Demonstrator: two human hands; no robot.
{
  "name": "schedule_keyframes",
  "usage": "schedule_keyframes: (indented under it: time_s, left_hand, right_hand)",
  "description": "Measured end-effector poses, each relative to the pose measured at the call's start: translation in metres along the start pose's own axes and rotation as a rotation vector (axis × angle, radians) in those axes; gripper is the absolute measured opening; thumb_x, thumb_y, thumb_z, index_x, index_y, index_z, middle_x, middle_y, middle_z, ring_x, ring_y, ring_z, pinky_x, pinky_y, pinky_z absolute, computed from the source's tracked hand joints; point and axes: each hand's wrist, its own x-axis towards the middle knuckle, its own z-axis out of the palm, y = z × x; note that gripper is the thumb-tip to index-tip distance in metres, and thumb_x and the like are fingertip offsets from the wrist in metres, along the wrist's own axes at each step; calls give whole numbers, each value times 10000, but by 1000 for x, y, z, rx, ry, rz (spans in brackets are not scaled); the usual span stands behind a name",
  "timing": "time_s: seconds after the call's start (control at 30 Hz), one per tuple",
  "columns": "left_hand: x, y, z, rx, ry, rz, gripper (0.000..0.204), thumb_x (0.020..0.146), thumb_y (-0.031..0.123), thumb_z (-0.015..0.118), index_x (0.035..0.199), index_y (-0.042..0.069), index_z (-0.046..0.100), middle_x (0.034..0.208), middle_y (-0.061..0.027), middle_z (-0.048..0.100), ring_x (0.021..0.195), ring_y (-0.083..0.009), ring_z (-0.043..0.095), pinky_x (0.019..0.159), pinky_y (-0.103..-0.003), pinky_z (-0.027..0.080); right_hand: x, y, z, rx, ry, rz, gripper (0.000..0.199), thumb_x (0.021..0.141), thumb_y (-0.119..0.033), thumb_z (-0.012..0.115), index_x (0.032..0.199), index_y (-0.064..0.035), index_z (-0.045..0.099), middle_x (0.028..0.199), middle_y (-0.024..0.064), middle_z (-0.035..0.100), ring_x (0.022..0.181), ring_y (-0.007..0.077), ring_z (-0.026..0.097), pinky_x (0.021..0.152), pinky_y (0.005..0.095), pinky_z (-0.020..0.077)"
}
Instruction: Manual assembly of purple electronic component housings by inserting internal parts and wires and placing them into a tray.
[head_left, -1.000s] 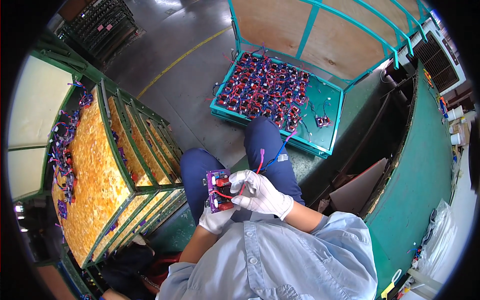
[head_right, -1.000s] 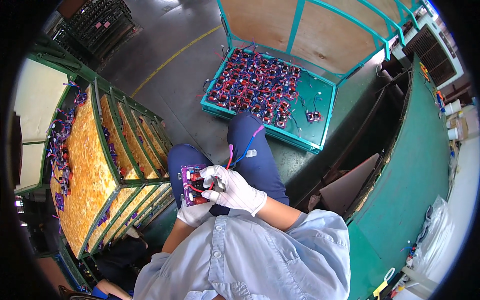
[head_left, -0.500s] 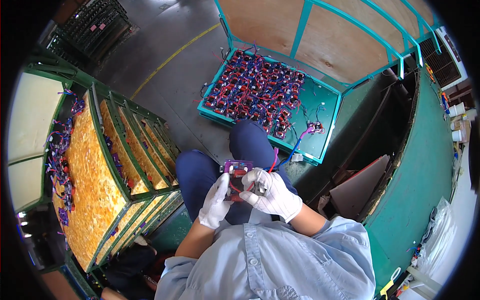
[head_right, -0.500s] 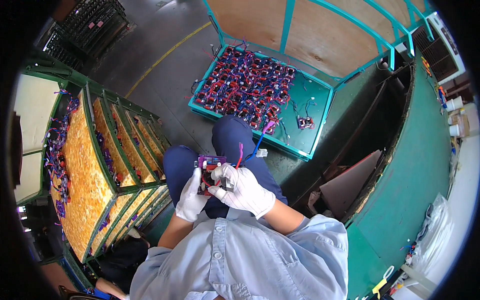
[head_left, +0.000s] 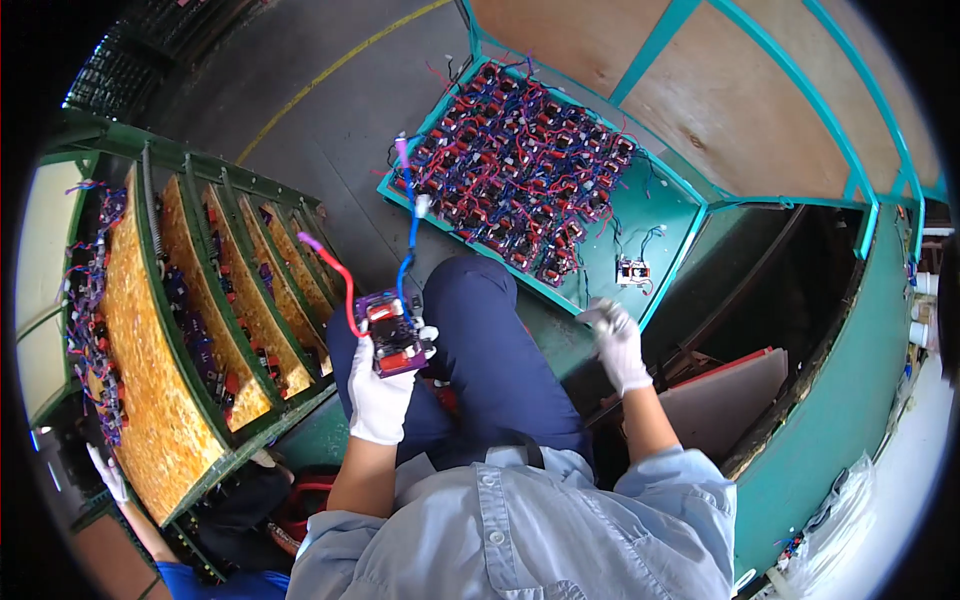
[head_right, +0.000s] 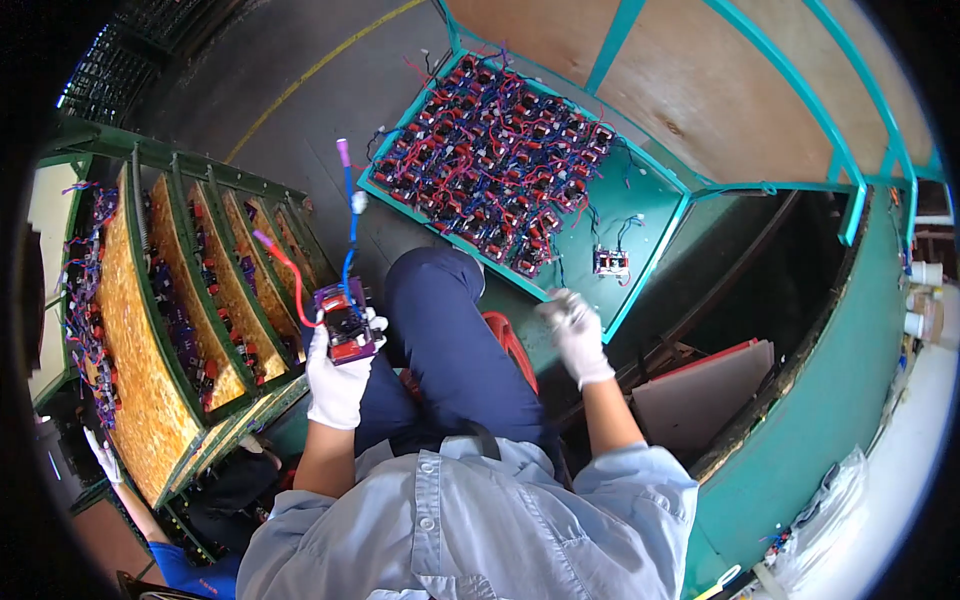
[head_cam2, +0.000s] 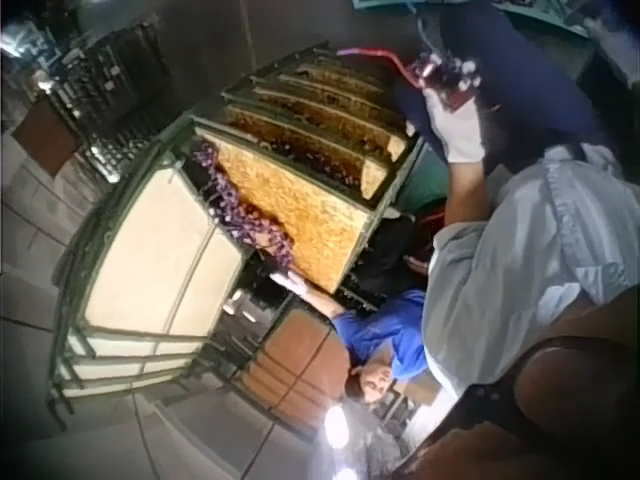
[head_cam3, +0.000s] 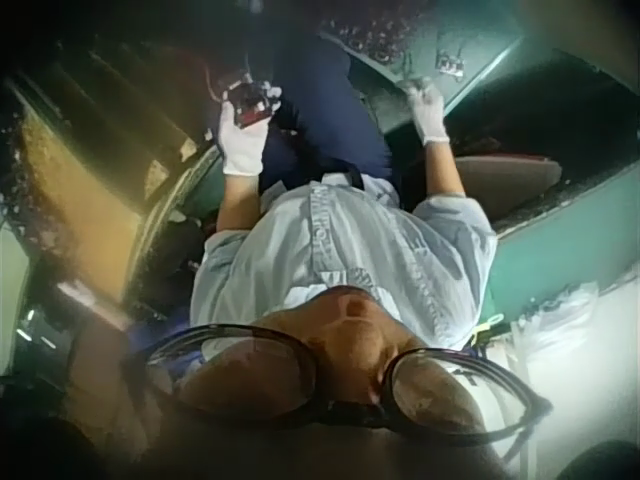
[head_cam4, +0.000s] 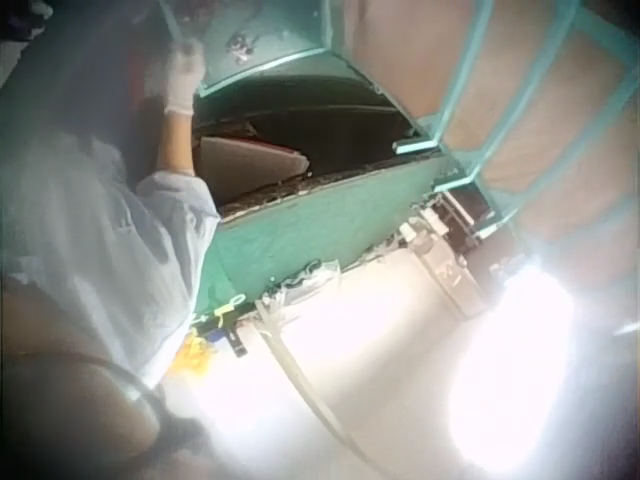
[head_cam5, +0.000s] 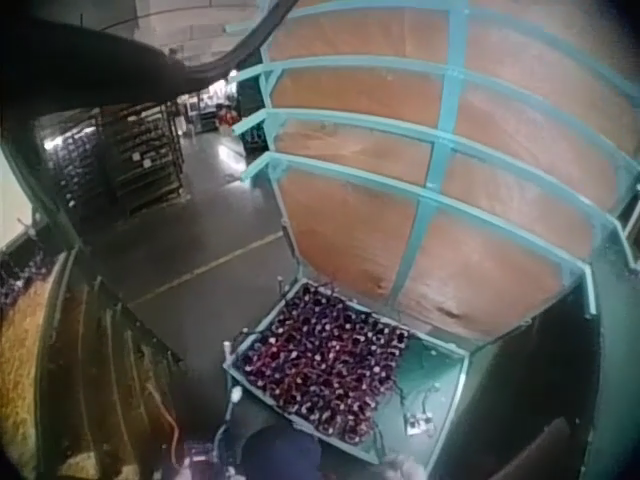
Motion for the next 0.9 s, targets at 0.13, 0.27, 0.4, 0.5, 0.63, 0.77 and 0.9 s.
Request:
schedule_keyframes:
  time_s: [0.13, 0.27, 0.4, 0.5, 0.63, 0.77, 0.9]
  left_hand:
    - [15, 2, -5, 26, 63, 54, 454, 859, 351, 416, 1224, 87, 358, 1105, -203, 490, 965, -362, 513, 795, -435, 440]
    - [18, 8, -9, 90, 147, 78, 436, 858, 340, 417, 1222, 102, 375, 1119, -208, 485, 938, -368, 525, 754, -428, 451]
    - [28, 5, -3, 75, 225, 31, 453, 843, 346, 417, 1217, 94, 378, 1067, -168, 501, 881, -320, 517, 710, -391, 439]
    - [33, -5, -7, 69, 308, -2, 482, 821, 379, 433, 1195, 78, 393, 1024, -153, 496, 836, -291, 497, 685, -372, 423]
    - [39, -8, -12, 134, 384, 3, 524, 803, 419, 444, 1184, 62, 401, 1010, -186, 507, 818, -320, 520, 681, -398, 441]
    - [40, -6, -19, 285, 386, -37, 518, 809, 414, 434, 1178, 53, 403, 974, -193, 532, 769, -333, 555, 655, -429, 468]
    - [45, -8, -18, 240, 434, -6, 501, 816, 403, 431, 1166, 45, 411, 965, -190, 536, 791, -314, 551, 670, -424, 464]
  right_hand:
    - [85, 72, -35, -169, 231, 286, 204, 804, -182, 454, 913, -20, 513, 714, 95, 615, 409, 141, 508, 420, 259, 419]
    - [161, 141, -41, -354, 236, 337, 236, 794, -193, 438, 931, -17, 516, 786, 104, 613, 431, 170, 528, 409, 284, 412]
    - [220, 161, -27, -731, 226, 370, 263, 757, -219, 462, 895, -17, 559, 745, 163, 605, 623, 267, 608, 607, 351, 482]
    - [232, 132, -17, -716, 237, 405, 316, 739, -251, 472, 910, -1, 564, 819, 202, 598, 748, 320, 597, 686, 382, 459]
    - [251, 152, -21, -843, 246, 403, 399, 711, -323, 518, 938, 2, 570, 874, 215, 592, 850, 331, 574, 760, 379, 435]
    - [252, 155, -12, -860, 203, 367, 449, 696, -366, 544, 955, 1, 553, 912, 217, 585, 874, 343, 564, 782, 374, 431]
    - [258, 161, -11, -954, 141, 317, 447, 703, -346, 542, 994, -10, 489, 889, 208, 589, 838, 346, 573, 739, 402, 444]
